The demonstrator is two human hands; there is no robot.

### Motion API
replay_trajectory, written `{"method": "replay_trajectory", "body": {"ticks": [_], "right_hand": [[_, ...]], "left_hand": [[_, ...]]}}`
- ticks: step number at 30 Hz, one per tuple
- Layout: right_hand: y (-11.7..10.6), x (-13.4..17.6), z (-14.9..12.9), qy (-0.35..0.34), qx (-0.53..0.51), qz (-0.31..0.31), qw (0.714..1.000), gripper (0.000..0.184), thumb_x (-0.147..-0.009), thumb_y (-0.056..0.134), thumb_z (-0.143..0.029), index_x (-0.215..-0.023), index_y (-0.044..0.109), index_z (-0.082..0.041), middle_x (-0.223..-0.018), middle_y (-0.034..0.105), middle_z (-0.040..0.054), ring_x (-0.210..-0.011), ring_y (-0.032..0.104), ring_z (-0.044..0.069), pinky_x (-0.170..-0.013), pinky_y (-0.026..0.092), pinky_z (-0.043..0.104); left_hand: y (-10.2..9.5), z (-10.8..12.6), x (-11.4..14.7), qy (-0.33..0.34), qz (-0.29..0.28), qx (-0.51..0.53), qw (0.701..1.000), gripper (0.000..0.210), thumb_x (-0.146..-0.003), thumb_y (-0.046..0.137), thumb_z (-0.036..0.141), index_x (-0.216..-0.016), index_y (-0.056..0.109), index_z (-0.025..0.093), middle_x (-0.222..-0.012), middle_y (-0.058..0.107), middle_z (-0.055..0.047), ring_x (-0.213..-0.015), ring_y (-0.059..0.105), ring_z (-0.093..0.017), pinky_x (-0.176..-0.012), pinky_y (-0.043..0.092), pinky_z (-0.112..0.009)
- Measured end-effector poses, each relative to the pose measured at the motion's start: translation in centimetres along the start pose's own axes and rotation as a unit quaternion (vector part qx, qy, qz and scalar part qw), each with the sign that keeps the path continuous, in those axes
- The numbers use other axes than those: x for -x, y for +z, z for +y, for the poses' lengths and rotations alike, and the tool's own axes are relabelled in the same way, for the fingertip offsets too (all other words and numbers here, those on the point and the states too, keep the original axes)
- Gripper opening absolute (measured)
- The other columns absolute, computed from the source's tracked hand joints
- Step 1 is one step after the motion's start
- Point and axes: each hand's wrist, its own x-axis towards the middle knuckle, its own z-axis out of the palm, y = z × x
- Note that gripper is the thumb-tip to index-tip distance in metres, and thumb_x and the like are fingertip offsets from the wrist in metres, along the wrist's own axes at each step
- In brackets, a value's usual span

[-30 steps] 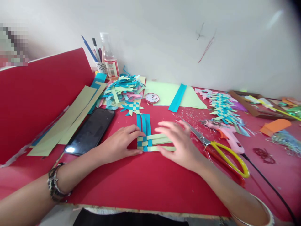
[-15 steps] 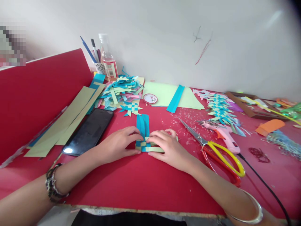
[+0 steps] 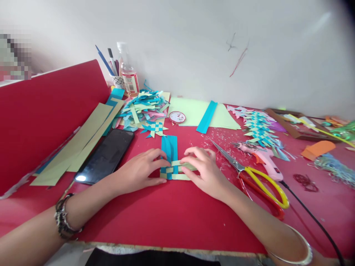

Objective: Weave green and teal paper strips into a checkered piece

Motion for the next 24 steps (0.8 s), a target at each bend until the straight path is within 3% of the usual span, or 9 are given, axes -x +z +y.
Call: {"method": "replay_trajectory", "body": {"ticks": [3, 7, 15, 24], "right_hand": [[-0.1, 0.1, 0.2, -0.014, -0.020, 0.011, 1.000, 0.016, -0.083, 0.044, -0.025, -0.085, 0.059, -0.019, -0.088, 0.056, 0.0037, -0.084, 0.053, 0.014, -0.079, 0.036, 0.031], [0.1, 0.3, 0.1, -0.035, -0.044, -0.046, 0.997, 0.015, -0.083, 0.045, -0.026, -0.085, 0.059, -0.019, -0.081, 0.057, 0.0025, -0.074, 0.055, 0.013, -0.067, 0.042, 0.025], [-0.1, 0.5, 0.2, -0.066, -0.022, -0.116, 0.991, 0.017, -0.081, 0.050, -0.031, -0.092, 0.058, -0.020, -0.094, 0.057, 0.0042, -0.086, 0.055, 0.015, -0.075, 0.045, 0.027], [0.2, 0.2, 0.0, -0.053, -0.032, -0.111, 0.992, 0.016, -0.081, 0.050, -0.030, -0.091, 0.056, -0.019, -0.090, 0.056, 0.0040, -0.084, 0.055, 0.016, -0.072, 0.045, 0.027]], "left_hand": [[-0.1, 0.0, 0.0, 0.027, -0.006, 0.003, 1.000, 0.026, -0.081, 0.049, 0.033, -0.104, 0.056, 0.021, -0.105, 0.051, -0.007, -0.093, 0.050, -0.017, -0.081, 0.041, -0.028], [0.0, 0.0, 0.0, 0.038, -0.045, 0.030, 0.998, 0.022, -0.082, 0.048, 0.027, -0.102, 0.056, 0.022, -0.100, 0.054, -0.005, -0.090, 0.052, -0.015, -0.078, 0.041, -0.024], [0.0, 0.1, -0.1, 0.009, -0.060, 0.060, 0.996, 0.021, -0.082, 0.049, 0.022, -0.101, 0.056, 0.020, -0.095, 0.054, -0.004, -0.085, 0.053, -0.014, -0.074, 0.041, -0.022], [0.8, 1.3, -0.4, -0.051, -0.018, 0.026, 0.998, 0.027, -0.077, 0.055, 0.034, -0.099, 0.054, 0.019, -0.089, 0.053, -0.003, -0.077, 0.053, -0.015, -0.066, 0.041, -0.023]]}}
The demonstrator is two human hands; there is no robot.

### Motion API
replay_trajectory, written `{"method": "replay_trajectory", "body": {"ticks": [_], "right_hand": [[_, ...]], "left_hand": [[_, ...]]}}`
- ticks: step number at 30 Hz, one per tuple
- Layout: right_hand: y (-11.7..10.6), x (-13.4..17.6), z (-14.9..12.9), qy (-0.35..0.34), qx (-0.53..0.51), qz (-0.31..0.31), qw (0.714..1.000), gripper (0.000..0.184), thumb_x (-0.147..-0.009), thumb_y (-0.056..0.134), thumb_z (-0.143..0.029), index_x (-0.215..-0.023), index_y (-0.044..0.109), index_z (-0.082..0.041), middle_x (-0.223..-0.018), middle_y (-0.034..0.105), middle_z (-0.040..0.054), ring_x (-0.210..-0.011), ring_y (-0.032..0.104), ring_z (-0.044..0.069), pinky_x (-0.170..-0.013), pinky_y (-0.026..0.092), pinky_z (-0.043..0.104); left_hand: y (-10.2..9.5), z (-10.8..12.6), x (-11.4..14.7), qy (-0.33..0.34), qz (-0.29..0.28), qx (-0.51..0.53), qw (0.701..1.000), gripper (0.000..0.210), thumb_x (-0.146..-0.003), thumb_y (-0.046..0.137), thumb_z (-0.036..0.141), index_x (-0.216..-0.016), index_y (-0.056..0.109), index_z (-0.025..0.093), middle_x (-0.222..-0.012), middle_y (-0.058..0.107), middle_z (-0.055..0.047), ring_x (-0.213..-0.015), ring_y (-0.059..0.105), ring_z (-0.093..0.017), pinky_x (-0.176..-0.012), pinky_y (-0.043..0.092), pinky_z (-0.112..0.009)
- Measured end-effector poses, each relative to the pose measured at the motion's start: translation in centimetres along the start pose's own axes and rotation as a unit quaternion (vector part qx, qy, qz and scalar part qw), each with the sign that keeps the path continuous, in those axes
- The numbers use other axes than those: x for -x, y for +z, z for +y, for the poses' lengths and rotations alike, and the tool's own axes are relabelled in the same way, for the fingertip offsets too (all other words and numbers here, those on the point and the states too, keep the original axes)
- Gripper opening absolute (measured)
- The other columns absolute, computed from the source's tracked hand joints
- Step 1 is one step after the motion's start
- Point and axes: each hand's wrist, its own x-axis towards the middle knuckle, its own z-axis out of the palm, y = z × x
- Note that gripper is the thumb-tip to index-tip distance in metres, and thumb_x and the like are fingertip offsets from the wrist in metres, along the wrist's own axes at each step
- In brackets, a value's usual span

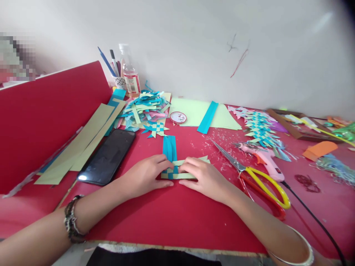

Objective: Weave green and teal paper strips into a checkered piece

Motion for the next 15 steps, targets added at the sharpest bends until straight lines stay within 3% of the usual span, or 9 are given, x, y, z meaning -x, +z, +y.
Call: {"method": "replay_trajectory", "body": {"ticks": [8, 15], "right_hand": [[0.41, -0.42, -0.37, 0.010, 0.027, 0.004, 1.000, 0.024, -0.079, 0.051, -0.040, -0.089, 0.054, -0.019, -0.085, 0.056, 0.0034, -0.079, 0.054, 0.016, -0.066, 0.043, 0.027], [0.76, -0.77, -0.55, 0.017, 0.023, 0.017, 0.999, 0.019, -0.081, 0.049, -0.036, -0.088, 0.053, -0.019, -0.082, 0.056, 0.0030, -0.075, 0.054, 0.015, -0.063, 0.042, 0.026]], "left_hand": [[0.47, 0.19, -0.22, 0.002, 0.014, 0.016, 1.000, 0.016, -0.079, 0.052, 0.025, -0.093, 0.054, 0.019, -0.087, 0.052, -0.003, -0.074, 0.051, -0.013, -0.062, 0.040, -0.022], [0.48, 0.01, -0.12, -0.005, 0.014, 0.054, 0.998, 0.015, -0.079, 0.051, 0.024, -0.092, 0.054, 0.019, -0.087, 0.051, -0.003, -0.072, 0.051, -0.012, -0.061, 0.040, -0.020]]}}
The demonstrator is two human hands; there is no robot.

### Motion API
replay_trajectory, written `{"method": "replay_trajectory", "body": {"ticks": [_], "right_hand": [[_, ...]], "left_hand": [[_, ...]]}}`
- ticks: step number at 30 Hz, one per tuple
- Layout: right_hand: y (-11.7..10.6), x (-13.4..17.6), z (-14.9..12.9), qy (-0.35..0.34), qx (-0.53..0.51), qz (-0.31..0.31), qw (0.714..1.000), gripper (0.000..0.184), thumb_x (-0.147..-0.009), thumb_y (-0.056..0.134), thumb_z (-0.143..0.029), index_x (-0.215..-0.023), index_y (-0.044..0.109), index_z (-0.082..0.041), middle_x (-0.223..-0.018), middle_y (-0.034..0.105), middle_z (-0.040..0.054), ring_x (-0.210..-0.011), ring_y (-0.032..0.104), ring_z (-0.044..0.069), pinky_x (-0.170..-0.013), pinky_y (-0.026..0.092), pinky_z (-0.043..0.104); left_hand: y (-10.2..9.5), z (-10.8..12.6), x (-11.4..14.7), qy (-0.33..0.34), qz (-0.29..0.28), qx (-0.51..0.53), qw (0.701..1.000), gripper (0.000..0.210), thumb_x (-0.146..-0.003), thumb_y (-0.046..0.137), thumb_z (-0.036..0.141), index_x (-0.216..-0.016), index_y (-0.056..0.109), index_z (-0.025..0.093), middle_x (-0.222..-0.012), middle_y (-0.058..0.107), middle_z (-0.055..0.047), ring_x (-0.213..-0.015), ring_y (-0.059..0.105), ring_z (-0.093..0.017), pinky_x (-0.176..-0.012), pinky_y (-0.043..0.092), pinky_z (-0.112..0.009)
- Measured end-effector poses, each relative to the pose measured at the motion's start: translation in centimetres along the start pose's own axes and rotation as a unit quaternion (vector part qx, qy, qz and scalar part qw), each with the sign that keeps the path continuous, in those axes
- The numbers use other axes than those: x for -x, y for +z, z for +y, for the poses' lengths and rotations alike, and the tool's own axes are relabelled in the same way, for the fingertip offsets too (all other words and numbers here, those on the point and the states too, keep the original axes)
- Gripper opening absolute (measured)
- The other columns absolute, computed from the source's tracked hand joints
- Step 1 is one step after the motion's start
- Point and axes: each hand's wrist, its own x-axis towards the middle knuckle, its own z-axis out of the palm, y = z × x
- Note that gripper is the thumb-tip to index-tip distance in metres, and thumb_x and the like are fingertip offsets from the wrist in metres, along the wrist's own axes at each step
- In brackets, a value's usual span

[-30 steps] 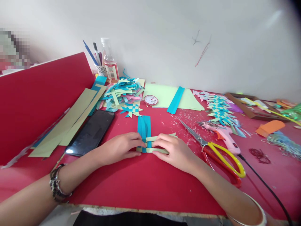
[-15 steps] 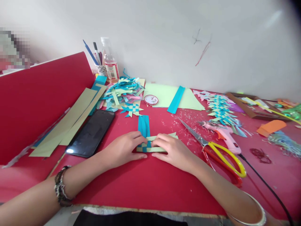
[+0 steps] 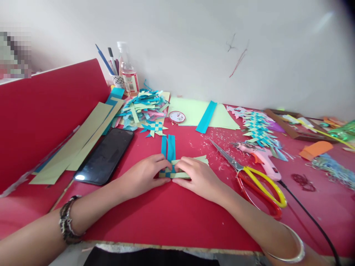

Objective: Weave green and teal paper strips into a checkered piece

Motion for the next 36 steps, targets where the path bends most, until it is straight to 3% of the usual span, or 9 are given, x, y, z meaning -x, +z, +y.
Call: {"method": "replay_trajectory", "body": {"ticks": [6, 11, 16, 20, 28, 36], "right_hand": [[-0.8, 0.6, 0.2, 0.001, -0.041, 0.018, 0.999, 0.017, -0.081, 0.048, -0.033, -0.089, 0.055, -0.019, -0.087, 0.057, 0.0034, -0.079, 0.055, 0.014, -0.067, 0.043, 0.025], [-1.5, 1.1, 0.6, 0.032, 0.023, 0.032, 0.999, 0.014, -0.081, 0.047, -0.022, -0.088, 0.059, -0.019, -0.085, 0.058, 0.0048, -0.081, 0.056, 0.016, -0.070, 0.045, 0.028], [-1.4, 1.2, 0.4, 0.039, 0.026, 0.015, 0.999, 0.028, -0.077, 0.055, -0.030, -0.104, 0.055, -0.023, -0.096, 0.057, 0.0050, -0.090, 0.055, 0.019, -0.075, 0.047, 0.033], [-1.1, 1.1, 0.3, 0.050, 0.025, 0.031, 0.998, 0.024, -0.077, 0.054, -0.031, -0.099, 0.056, -0.021, -0.095, 0.056, 0.0060, -0.091, 0.053, 0.020, -0.078, 0.045, 0.035], [-0.6, 1.1, 0.3, 0.057, 0.008, 0.017, 0.998, 0.019, -0.081, 0.050, -0.026, -0.097, 0.056, -0.018, -0.092, 0.058, 0.0057, -0.085, 0.055, 0.018, -0.071, 0.043, 0.031], [-0.3, 0.6, -0.1, 0.087, 0.004, 0.061, 0.994, 0.017, -0.082, 0.048, -0.033, -0.083, 0.056, -0.019, -0.083, 0.063, 0.0026, -0.078, 0.056, 0.016, -0.074, 0.034, 0.034]], "left_hand": [[-0.3, 0.3, 0.1, 0.022, -0.018, -0.042, 0.999, 0.014, -0.080, 0.049, 0.021, -0.093, 0.055, 0.020, -0.087, 0.052, -0.002, -0.076, 0.052, -0.013, -0.063, 0.039, -0.020], [-0.5, 0.5, 0.3, 0.054, -0.016, -0.105, 0.993, 0.018, -0.083, 0.045, 0.023, -0.098, 0.055, 0.022, -0.089, 0.053, -0.003, -0.079, 0.053, -0.015, -0.067, 0.040, -0.023], [-1.1, 0.6, 0.6, 0.122, -0.039, -0.193, 0.973, 0.030, -0.086, 0.038, 0.026, -0.112, 0.051, 0.030, -0.092, 0.054, -0.005, -0.077, 0.053, -0.015, -0.069, 0.043, -0.026], [-1.5, 0.7, 0.7, 0.150, -0.068, -0.241, 0.956, 0.033, -0.087, 0.034, 0.029, -0.116, 0.050, 0.030, -0.096, 0.054, -0.007, -0.076, 0.054, -0.017, -0.070, 0.044, -0.030], [-1.6, 0.7, 0.7, 0.155, -0.077, -0.238, 0.956, 0.035, -0.084, 0.041, 0.028, -0.118, 0.048, 0.029, -0.100, 0.053, -0.007, -0.079, 0.053, -0.019, -0.072, 0.044, -0.032], [-1.7, 0.6, 0.6, 0.157, -0.072, -0.220, 0.960, 0.035, -0.082, 0.042, 0.026, -0.117, 0.050, 0.028, -0.099, 0.053, -0.007, -0.080, 0.052, -0.018, -0.072, 0.044, -0.030]]}}
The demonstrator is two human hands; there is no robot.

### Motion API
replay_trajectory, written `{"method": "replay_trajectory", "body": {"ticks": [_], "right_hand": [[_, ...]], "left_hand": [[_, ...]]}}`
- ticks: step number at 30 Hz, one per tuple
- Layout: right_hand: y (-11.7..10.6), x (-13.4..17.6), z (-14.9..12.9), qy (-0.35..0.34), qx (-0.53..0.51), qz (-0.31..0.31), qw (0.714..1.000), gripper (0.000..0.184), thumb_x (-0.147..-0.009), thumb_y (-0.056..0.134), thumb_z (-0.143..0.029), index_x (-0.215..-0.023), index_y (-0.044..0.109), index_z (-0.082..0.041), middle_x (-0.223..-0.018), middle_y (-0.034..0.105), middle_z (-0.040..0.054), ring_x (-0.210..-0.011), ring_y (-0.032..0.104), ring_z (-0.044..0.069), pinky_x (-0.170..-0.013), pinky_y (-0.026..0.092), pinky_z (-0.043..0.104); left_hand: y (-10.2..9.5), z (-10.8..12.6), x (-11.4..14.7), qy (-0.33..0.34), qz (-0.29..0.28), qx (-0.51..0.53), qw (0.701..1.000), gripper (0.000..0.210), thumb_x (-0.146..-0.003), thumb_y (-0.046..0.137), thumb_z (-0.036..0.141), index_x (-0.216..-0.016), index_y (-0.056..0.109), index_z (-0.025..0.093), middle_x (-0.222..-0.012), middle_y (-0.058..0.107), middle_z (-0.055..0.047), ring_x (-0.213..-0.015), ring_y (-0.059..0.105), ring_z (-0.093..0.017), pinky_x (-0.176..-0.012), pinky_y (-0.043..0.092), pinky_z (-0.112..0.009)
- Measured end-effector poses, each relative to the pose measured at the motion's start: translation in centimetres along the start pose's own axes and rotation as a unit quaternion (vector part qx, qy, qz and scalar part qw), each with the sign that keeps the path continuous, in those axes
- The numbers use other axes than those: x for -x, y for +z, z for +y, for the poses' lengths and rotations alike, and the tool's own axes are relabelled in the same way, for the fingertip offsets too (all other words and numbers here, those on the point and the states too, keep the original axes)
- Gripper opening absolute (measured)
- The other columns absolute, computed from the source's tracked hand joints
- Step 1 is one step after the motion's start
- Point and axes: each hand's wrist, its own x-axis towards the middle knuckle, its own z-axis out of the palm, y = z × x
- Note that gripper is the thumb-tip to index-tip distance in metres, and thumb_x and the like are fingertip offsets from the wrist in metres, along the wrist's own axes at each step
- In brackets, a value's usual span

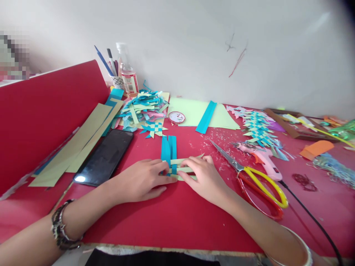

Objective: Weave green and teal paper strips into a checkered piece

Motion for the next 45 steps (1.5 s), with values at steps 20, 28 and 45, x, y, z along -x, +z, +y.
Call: {"method": "replay_trajectory", "body": {"ticks": [20, 28, 45], "right_hand": [[-0.2, 0.1, -0.2, 0.024, -0.010, -0.030, 0.999, 0.014, -0.077, 0.053, -0.018, -0.089, 0.061, -0.019, -0.088, 0.059, 0.0048, -0.084, 0.056, 0.018, -0.069, 0.045, 0.029], [0.5, 0.1, -0.2, -0.009, -0.011, -0.003, 1.000, 0.009, -0.073, 0.051, -0.019, -0.082, 0.055, -0.018, -0.082, 0.059, 0.0047, -0.076, 0.055, 0.017, -0.064, 0.041, 0.028], [-1.0, 0.0, 0.4, 0.000, -0.098, -0.121, 0.988, 0.022, -0.086, 0.040, -0.032, -0.077, 0.057, -0.022, -0.075, 0.065, -0.0019, -0.069, 0.054, 0.013, -0.079, 0.025, 0.034]], "left_hand": [[0.1, 0.0, 0.0, 0.001, -0.007, -0.001, 1.000, 0.037, -0.083, 0.039, 0.028, -0.119, 0.047, 0.029, -0.101, 0.051, -0.007, -0.081, 0.051, -0.018, -0.073, 0.043, -0.031], [0.0, 0.1, 0.0, -0.004, -0.015, 0.010, 1.000, 0.037, -0.083, 0.040, 0.026, -0.119, 0.047, 0.030, -0.100, 0.051, -0.007, -0.081, 0.051, -0.019, -0.072, 0.043, -0.032], [0.2, 0.0, 0.1, -0.076, 0.098, 0.231, 0.965, 0.025, -0.082, 0.048, 0.029, -0.105, 0.055, 0.021, -0.096, 0.053, -0.005, -0.083, 0.054, -0.012, -0.074, 0.043, -0.021]]}}
